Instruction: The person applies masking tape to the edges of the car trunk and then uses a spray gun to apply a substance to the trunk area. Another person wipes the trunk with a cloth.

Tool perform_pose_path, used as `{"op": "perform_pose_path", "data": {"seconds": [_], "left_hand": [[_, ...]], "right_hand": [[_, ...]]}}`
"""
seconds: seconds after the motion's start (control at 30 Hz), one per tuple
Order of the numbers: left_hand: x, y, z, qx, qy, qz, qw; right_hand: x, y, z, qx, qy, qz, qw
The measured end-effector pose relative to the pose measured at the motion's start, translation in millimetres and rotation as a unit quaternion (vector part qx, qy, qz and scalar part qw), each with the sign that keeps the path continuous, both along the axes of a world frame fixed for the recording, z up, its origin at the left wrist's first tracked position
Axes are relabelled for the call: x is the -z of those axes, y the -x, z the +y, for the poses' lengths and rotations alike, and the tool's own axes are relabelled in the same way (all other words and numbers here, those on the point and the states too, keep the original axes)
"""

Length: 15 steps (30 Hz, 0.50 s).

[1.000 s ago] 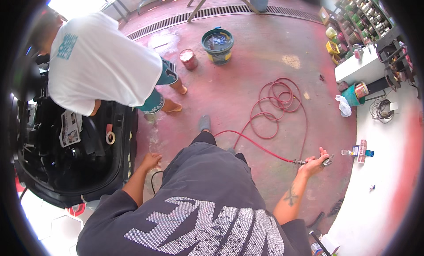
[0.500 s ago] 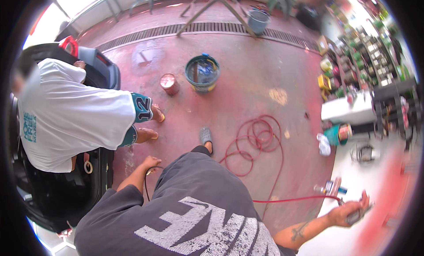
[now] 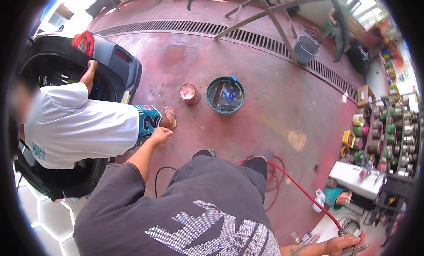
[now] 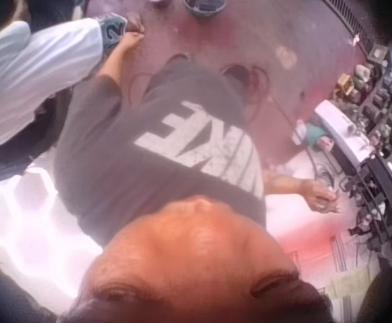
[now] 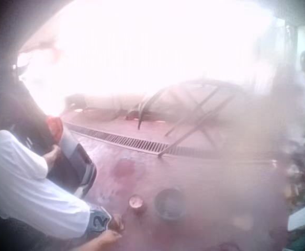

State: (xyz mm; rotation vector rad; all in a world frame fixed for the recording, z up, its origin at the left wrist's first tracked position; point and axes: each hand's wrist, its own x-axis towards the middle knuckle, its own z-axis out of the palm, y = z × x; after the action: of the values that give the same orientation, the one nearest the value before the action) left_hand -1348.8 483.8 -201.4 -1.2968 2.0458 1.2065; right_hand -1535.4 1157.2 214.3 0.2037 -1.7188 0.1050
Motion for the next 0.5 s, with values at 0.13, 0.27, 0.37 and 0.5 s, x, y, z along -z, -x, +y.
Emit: {"op": "perform_pose_path", "data": {"seconds": [0.13,0.27,0.37,0.5], "left_hand": [[12.9,74.8,28.9,-0.057,0.015,0.003,0.998],[32.0,124.6,98.0,-0.17,-0.001,-0.014,0.985],[33.0,149.9,180.8,-0.207,-0.058,-0.079,0.973],[-15.2,206.9,267.2,-0.209,-0.123,-0.085,0.966]], "right_hand": [[31.2,155.7,36.9,0.034,0.005,0.013,0.999],[46.3,346.6,108.1,-0.254,0.332,-0.099,0.903],[12.9,471.1,80.7,-0.282,0.351,-0.111,0.886],[-11.1,656.2,122.5,-0.245,-0.022,-0.114,0.962]]}}
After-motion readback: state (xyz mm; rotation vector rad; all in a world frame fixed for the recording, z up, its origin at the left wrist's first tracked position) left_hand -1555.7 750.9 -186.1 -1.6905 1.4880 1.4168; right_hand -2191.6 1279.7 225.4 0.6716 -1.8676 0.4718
